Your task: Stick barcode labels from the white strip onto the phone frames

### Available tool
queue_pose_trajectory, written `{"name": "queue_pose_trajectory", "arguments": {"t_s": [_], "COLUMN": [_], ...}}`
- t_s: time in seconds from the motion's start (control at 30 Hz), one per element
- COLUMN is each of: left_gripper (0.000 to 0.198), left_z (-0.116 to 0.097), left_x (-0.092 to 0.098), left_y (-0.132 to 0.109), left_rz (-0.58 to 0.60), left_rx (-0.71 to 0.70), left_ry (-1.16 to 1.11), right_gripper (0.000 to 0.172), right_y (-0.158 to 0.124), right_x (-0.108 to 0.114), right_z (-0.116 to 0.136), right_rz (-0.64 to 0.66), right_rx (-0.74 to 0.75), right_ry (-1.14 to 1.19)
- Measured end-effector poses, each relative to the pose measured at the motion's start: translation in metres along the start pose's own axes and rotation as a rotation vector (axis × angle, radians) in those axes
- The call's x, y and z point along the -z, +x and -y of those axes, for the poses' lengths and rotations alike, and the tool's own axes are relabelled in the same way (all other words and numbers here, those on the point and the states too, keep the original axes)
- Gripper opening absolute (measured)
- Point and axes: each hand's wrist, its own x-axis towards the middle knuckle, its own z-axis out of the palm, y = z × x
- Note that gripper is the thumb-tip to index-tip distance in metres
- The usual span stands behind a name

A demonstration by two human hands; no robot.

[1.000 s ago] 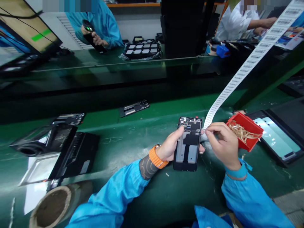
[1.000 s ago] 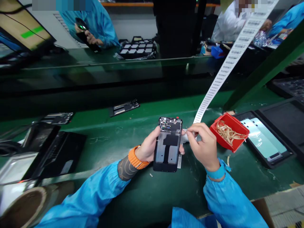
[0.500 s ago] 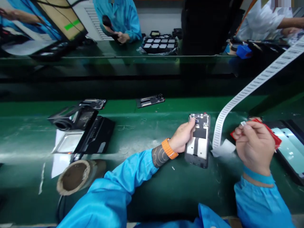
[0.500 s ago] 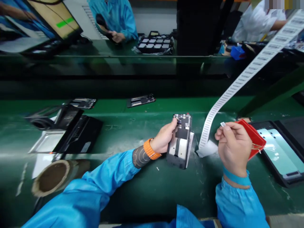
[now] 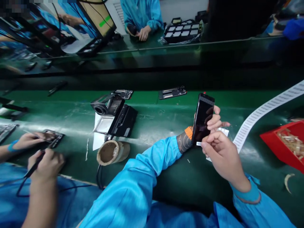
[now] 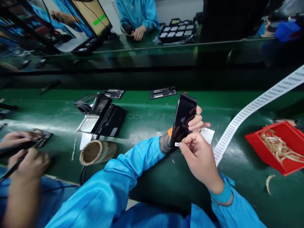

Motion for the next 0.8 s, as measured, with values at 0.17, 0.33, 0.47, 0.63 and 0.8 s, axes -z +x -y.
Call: {"name": "queue_pose_trajectory", "arguments": {"t_s": [0.17, 0.33, 0.47, 0.63, 0.8], "left_gripper": [0.051, 0.047, 0.04, 0.047, 0.055], "left_z": [-0.004, -0.005, -0.003, -0.004, -0.007], "left_x": [0.002, 0.001, 0.002, 0.004, -0.005], "left_y": [0.006, 0.003, 0.002, 0.006, 0.007], "left_rz": [-0.009, -0.001, -0.008, -0.02, -0.174], "left_rx": [-0.02, -0.06, -0.097, -0.082, -0.226], "left_ry": [-0.015, 0.016, 0.041, 0.019, -0.03], "right_gripper": [0.02, 0.02, 0.018, 0.018, 0.023], "right_y": [0.0, -0.001, -0.004, -0.003, 0.002], "right_x": [0.003, 0.003, 0.001, 0.004, 0.023], "right_z": [0.002, 0.002, 0.0, 0.0, -0.014], "right_rz": [-0.042, -0.055, -0.068, -0.073, -0.203], "right_rx": [0.015, 0.038, 0.054, 0.083, 0.263], "right_ry": [-0.069, -0.122, -0.179, -0.332, -0.513]}}
